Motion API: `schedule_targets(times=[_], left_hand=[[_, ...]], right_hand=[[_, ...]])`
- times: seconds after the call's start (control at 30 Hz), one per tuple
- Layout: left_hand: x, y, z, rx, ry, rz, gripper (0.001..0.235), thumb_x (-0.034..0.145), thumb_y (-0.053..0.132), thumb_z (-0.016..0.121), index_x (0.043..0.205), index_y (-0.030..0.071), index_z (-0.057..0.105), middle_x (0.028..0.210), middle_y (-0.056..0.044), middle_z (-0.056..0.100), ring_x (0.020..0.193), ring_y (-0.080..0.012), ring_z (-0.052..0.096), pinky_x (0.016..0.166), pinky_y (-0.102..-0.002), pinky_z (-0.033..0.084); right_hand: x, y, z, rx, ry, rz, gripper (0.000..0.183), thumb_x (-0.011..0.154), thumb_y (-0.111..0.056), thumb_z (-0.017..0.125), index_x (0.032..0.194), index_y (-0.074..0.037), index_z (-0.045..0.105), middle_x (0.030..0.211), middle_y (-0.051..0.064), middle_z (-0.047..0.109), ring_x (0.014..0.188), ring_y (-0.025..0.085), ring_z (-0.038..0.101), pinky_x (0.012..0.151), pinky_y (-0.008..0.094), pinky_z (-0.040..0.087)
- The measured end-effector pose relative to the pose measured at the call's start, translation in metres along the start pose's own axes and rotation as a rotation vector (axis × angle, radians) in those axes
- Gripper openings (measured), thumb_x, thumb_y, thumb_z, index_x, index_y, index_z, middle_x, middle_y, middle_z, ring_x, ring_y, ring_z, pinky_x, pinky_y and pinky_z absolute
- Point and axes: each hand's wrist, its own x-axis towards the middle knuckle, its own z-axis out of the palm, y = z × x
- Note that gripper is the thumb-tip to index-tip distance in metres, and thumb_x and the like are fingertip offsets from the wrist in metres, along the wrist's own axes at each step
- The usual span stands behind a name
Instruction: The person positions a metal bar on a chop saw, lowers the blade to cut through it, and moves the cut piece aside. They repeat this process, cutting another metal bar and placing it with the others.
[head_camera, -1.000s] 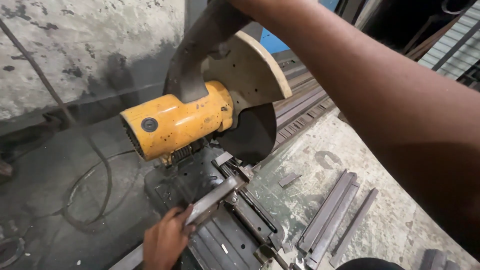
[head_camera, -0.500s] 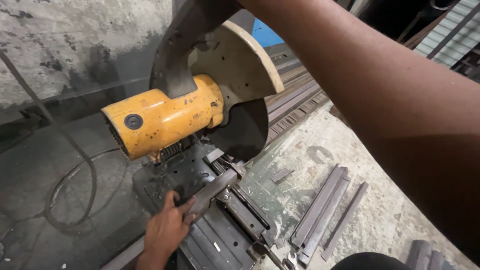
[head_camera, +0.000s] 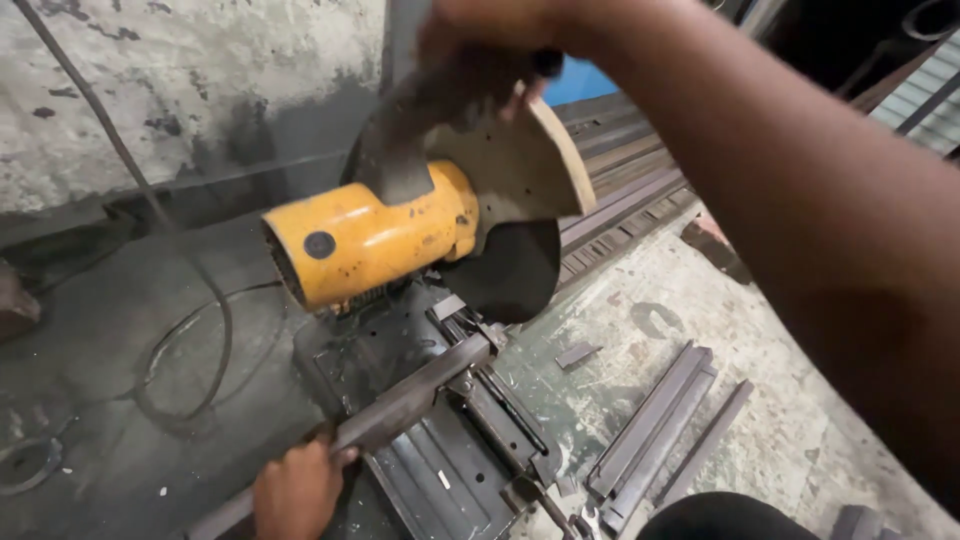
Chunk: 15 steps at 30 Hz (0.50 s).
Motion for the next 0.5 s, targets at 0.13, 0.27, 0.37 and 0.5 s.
schedule_targets(times=[0.13, 0.27, 0.37, 0.5], left_hand=[[0.019, -0.007, 0.03, 0.025, 0.07, 0.085, 0.042, 0.093, 0.053, 0.062, 0.123, 0.025, 0.066, 0.094, -0.013, 0.078, 0.093, -0.0374, 0.076, 0.085, -0.052, 0.06], [0.025, -0.008, 0.041, -0.014, 0.151, 0.17, 0.034, 0.092, 0.046, 0.064, 0.109, 0.017, 0.068, 0.095, -0.013, 0.077, 0.091, -0.037, 0.075, 0.082, -0.051, 0.059], [0.019, -0.012, 0.034, -0.07, 0.233, 0.236, 0.035, 0.09, 0.043, 0.064, 0.11, 0.015, 0.068, 0.094, -0.013, 0.077, 0.089, -0.0363, 0.076, 0.081, -0.05, 0.06], [0.015, -0.011, -0.003, -0.064, 0.069, 0.205, 0.048, 0.088, 0.054, 0.061, 0.124, 0.024, 0.065, 0.105, -0.014, 0.075, 0.102, -0.0373, 0.072, 0.09, -0.051, 0.057]], right_hand=[[-0.08, -0.018, 0.017, -0.012, -0.018, 0.037, 0.028, 0.087, -0.028, 0.066, 0.104, -0.009, 0.079, 0.079, 0.011, 0.077, 0.056, 0.021, 0.07, 0.052, 0.034, 0.059], [-0.102, -0.005, 0.027, -0.196, -0.023, 0.058, 0.039, 0.087, -0.024, 0.068, 0.124, -0.013, 0.069, 0.085, 0.016, 0.078, 0.059, 0.024, 0.072, 0.054, 0.035, 0.059], [-0.104, -0.001, 0.03, -0.268, -0.128, 0.036, 0.04, 0.086, -0.026, 0.07, 0.119, -0.005, 0.071, 0.084, 0.017, 0.079, 0.061, 0.025, 0.074, 0.057, 0.034, 0.059], [-0.091, 0.013, 0.035, -0.017, -0.39, 0.159, 0.04, 0.081, -0.017, 0.07, 0.108, 0.013, 0.072, 0.08, 0.022, 0.078, 0.064, 0.03, 0.077, 0.054, 0.039, 0.061]])
